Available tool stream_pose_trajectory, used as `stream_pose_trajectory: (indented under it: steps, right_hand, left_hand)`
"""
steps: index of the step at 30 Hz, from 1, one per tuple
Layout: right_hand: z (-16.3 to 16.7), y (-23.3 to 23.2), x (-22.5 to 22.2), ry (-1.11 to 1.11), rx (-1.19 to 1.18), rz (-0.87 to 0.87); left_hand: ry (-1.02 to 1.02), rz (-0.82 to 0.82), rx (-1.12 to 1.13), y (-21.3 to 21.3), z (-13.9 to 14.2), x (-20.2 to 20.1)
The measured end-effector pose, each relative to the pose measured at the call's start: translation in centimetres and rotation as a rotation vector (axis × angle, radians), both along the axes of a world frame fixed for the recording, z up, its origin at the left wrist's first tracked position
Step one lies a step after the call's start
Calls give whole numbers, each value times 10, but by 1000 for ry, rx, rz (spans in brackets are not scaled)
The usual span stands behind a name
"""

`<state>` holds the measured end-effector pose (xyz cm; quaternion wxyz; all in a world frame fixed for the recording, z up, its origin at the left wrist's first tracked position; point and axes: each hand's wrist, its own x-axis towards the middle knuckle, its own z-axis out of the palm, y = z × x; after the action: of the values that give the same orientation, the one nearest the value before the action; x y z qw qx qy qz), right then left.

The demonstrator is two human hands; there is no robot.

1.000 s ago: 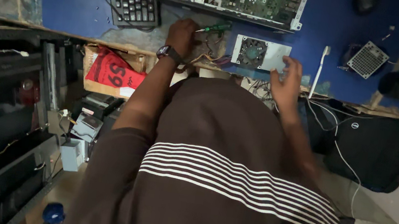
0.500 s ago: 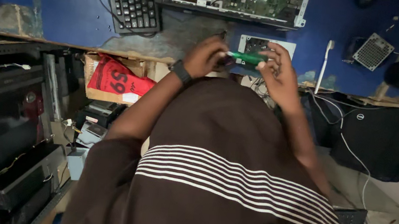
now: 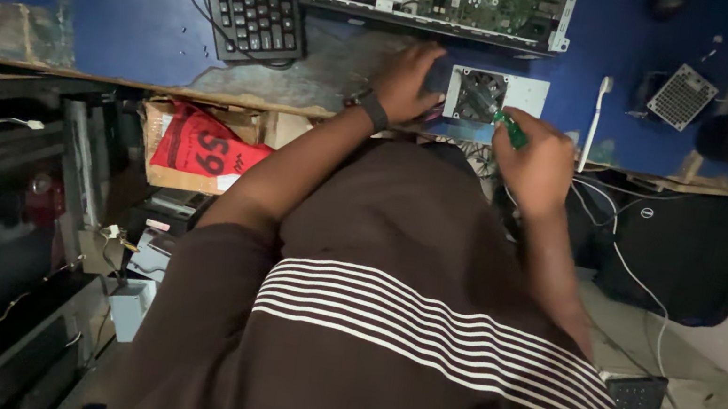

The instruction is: The person works at a cluttered repair bench, using a green-handled screwdriver to unscrew and remove parts from a computer power supply unit. They handle the fan and internal components, set screws aside, and reposition the unit while loosening fasteners.

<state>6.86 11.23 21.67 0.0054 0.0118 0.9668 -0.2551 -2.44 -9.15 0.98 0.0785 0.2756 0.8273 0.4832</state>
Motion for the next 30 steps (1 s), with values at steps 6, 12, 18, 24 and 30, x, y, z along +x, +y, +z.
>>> stream_pose_trajectory:
  steps: [6, 12, 18, 24, 30]
  right_hand:
    - [-24, 2, -8, 5, 107, -3]
    - [-24, -4, -13, -30, 131, -13]
    - [-16, -13, -16, -25, 141, -7]
    - [-6, -21, -22, -69, 112, -38]
    - [-2, -29, -26, -67, 113, -49]
  left_hand:
    - [57, -73, 21, 2, -18, 6]
    - [-45, -149, -10, -3, -7, 4]
    - [-67, -166, -51, -15, 2, -1]
    - [-102, -180, -37, -23, 3, -6]
    - [-125, -185, -17, -31, 9, -8]
